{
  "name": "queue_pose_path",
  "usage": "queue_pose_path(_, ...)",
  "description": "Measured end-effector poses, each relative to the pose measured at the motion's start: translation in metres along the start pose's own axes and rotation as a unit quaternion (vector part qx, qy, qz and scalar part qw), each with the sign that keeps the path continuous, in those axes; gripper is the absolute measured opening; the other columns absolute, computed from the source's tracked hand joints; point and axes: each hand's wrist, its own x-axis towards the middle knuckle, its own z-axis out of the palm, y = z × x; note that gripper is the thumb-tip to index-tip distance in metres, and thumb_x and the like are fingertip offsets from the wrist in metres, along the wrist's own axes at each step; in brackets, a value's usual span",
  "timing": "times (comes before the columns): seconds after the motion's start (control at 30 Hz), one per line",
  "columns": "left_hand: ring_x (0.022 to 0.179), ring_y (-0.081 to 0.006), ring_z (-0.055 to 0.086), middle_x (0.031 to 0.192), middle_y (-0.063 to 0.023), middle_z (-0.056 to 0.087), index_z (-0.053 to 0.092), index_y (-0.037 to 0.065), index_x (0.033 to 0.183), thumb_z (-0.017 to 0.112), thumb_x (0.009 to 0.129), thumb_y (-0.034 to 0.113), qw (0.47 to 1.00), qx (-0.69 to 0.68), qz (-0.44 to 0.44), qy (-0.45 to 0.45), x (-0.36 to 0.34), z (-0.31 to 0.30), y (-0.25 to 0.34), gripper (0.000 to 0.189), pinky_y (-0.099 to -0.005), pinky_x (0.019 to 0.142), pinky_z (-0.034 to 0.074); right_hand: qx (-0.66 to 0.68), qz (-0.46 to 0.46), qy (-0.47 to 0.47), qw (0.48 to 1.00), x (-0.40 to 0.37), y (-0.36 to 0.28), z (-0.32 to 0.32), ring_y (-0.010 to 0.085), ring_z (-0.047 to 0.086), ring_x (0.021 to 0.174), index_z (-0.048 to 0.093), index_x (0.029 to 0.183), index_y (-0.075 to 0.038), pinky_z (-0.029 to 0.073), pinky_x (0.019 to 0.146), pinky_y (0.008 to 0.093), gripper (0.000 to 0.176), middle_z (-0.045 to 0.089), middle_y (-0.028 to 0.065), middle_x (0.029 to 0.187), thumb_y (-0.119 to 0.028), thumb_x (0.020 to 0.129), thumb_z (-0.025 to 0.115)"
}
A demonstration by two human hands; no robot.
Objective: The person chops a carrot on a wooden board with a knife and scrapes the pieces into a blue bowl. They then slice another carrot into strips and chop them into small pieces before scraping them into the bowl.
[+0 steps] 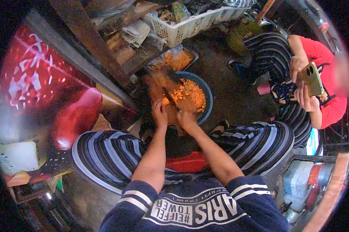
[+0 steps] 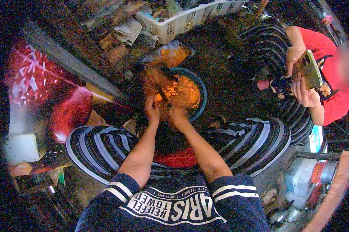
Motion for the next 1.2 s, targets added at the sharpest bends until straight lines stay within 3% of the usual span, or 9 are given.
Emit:
queue_pose_path(0.07,0.1,-0.0326,0.052,0.104,-0.0155,0.057,0.058,0.001,0.1,0.054,0.077,0.0,1.0,-0.001,-0.009,-0.006,-0.005,-0.004,0.0,0.023,-0.0383,0.089,0.04,0.08,0.031,0.006,0.996,-0.002,0.005,-0.002,0.0405,0.061,0.076,0.058,0.086,0.004,0.049,0.068,0.0473,0.034,0.061,0.0253,0.077,-0.029,0.084,0.052)
queue_pose_path(0.4,0.099,-0.0331,0.051,0.103,-0.0155,0.056,0.056,0.002,0.099,0.054,0.076,0.0,0.998,-0.034,-0.044,0.003,-0.007,0.0,-0.001,0.023,-0.0376,0.086,0.041,0.025,0.094,0.012,0.995,-0.01,-0.007,0.026,0.041,0.06,0.073,0.06,0.088,0.0,0.049,0.067,0.0478,0.032,0.061,0.0237,0.075,-0.031,0.083,0.052)
queue_pose_path(0.47,0.1,-0.0331,0.051,0.104,-0.015,0.056,0.056,0.002,0.1,0.055,0.076,-0.001,0.999,-0.01,-0.037,-0.005,0.0,-0.004,0.012,0.024,-0.0377,0.087,0.041,-0.008,0.009,0.043,0.999,-0.007,-0.004,0.021,0.0405,0.06,0.075,0.061,0.088,0.002,0.049,0.069,0.0479,0.035,0.061,0.0233,0.078,-0.032,0.084,0.05)
queue_pose_path(0.6,0.103,-0.0326,0.05,0.106,-0.014,0.056,0.055,0.002,0.103,0.054,0.073,-0.005,0.999,0.022,0.001,-0.037,0.001,-0.012,0.008,0.03,-0.0383,0.09,0.039,0.024,-0.021,0.015,0.999,-0.006,0.009,0.008,0.04,0.06,0.077,0.061,0.087,0.003,0.048,0.071,0.048,0.038,0.062,0.023,0.082,-0.034,0.084,0.05)
queue_pose_path(0.77,0.103,-0.0327,0.049,0.106,-0.0142,0.056,0.055,0.002,0.103,0.055,0.071,-0.006,0.999,0.031,0.016,-0.03,-0.003,-0.011,0.007,0.032,-0.039,0.09,0.039,0.009,0.108,-0.021,0.994,-0.007,0.028,-0.007,0.0406,0.06,0.079,0.061,0.084,0.005,0.048,0.072,0.0471,0.043,0.061,0.0254,0.083,-0.036,0.083,0.05)
queue_pose_path(0.83,0.1,-0.0333,0.049,0.106,-0.0146,0.055,0.055,0.003,0.103,0.055,0.071,-0.005,0.996,0.039,0.083,-0.008,-0.002,-0.007,0.002,0.032,-0.0396,0.089,0.039,-0.014,0.047,-0.009,0.999,-0.013,0.034,-0.028,0.0413,0.059,0.078,0.059,0.088,0.006,0.048,0.07,0.0481,0.04,0.061,0.0258,0.082,-0.033,0.083,0.05)
queue_pose_path(0.9,0.099,-0.0334,0.049,0.106,-0.0151,0.055,0.054,0.002,0.103,0.055,0.071,-0.005,0.996,0.047,0.08,-0.001,-0.004,-0.002,0.001,0.033,-0.0398,0.088,0.04,0.083,0.096,0.075,0.989,-0.005,0.046,-0.025,0.0419,0.059,0.078,0.055,0.091,0.006,0.047,0.068,0.0495,0.037,0.061,0.0256,0.081,-0.03,0.084,0.051)
queue_pose_path(0.97,0.098,-0.0336,0.049,0.105,-0.0155,0.055,0.054,0.002,0.104,0.054,0.072,-0.005,0.995,0.056,0.076,0.008,-0.002,0.0,0.002,0.033,-0.04,0.087,0.04,0.064,0.152,0.088,0.982,0.001,0.052,-0.022,0.0423,0.058,0.077,0.054,0.091,0.005,0.046,0.067,0.0498,0.033,0.06,0.026,0.081,-0.027,0.084,0.052)
queue_pose_path(1.2,0.101,-0.0362,0.048,0.106,-0.0167,0.054,0.053,0.001,0.104,0.054,0.074,-0.003,0.992,-0.019,0.062,-0.106,0.009,0.021,0.026,0.03,-0.0419,0.087,0.039,0.036,0.113,0.047,0.992,-0.002,0.036,-0.031,0.0407,0.059,0.079,0.054,0.095,0.003,0.047,0.068,0.0488,0.036,0.06,0.0259,0.084,-0.032,0.085,0.05)
